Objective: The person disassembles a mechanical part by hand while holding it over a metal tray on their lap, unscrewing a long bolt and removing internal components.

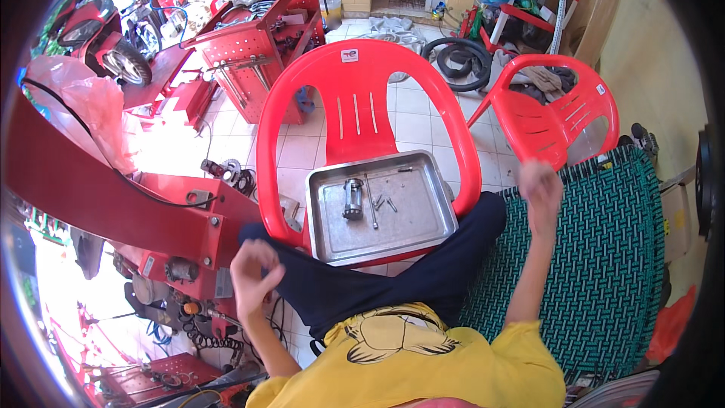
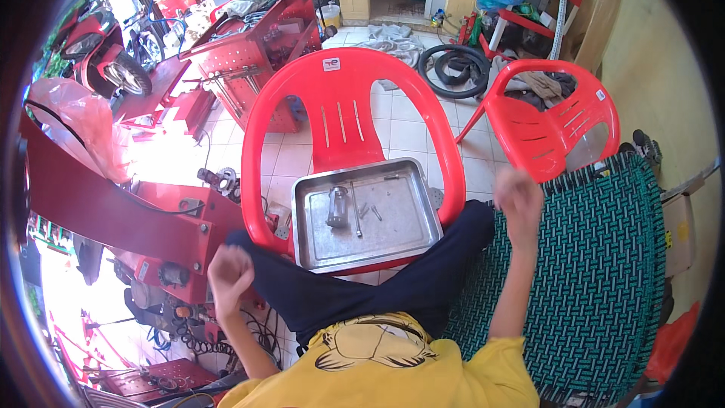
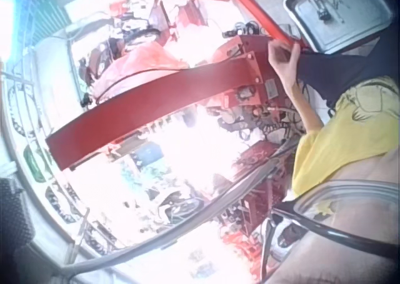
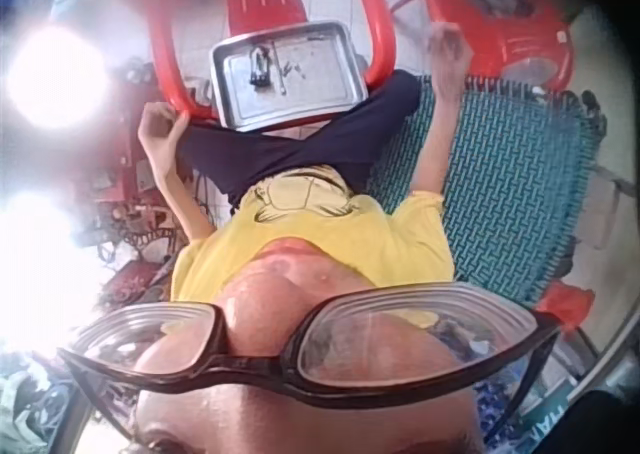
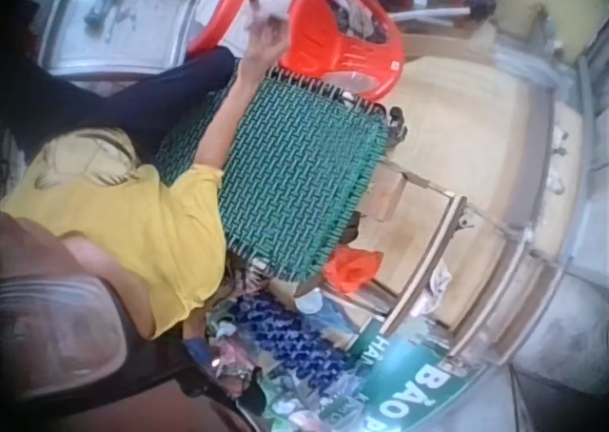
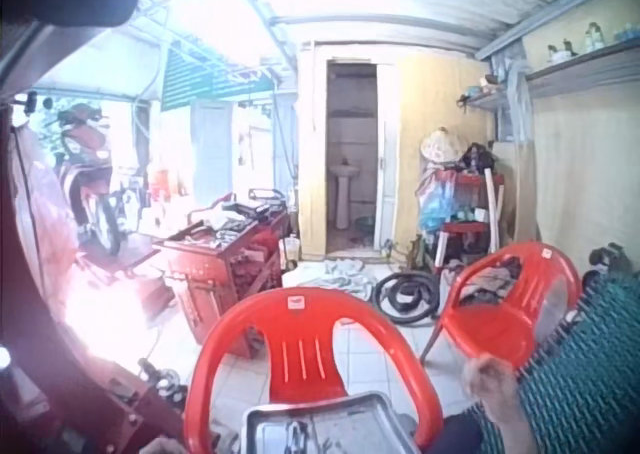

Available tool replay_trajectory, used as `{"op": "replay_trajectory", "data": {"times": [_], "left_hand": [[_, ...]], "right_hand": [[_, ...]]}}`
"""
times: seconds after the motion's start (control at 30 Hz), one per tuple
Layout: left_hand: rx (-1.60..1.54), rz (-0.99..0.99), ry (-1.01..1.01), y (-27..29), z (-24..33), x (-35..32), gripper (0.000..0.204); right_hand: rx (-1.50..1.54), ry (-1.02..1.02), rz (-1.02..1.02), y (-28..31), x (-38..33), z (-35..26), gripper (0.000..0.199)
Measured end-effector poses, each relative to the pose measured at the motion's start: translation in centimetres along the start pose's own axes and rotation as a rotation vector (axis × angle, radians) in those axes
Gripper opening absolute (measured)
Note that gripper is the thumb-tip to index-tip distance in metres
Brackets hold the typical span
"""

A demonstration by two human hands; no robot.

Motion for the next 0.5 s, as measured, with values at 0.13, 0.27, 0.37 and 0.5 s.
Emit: {"op": "replay_trajectory", "data": {"times": [0.13, 0.27, 0.37, 0.5], "left_hand": [[0.552, 0.150, -0.212, 0.9, -4.6, 12.2, 0.022], [1.271, 0.413, -0.403, 3.7, -8.4, 25.3, 0.070], [1.381, 0.414, -0.072, 5.0, -14.0, 27.6, 0.092], [1.186, 0.243, 0.206, 7.7, -18.1, 27.0, 0.080]], "right_hand": [[-0.296, 0.024, -0.201, -7.7, 12.7, 10.8, 0.016], [-1.115, 0.143, -0.494, -13.7, 23.0, 18.9, 0.057], [-1.173, -0.089, -0.121, -11.7, 22.3, 26.3, 0.086], [-1.012, -0.142, -0.227, -10.8, 16.6, 30.7, 0.091]]}}
Point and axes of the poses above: each hand's wrist, its own x-axis towards the middle knuckle, its own y-axis out of the back of the hand, z = x × y, the point moved 6 cm from there along x, towards the middle knuckle, and after that the axes turned 6 degrees about -x, right-handed, at the moved point
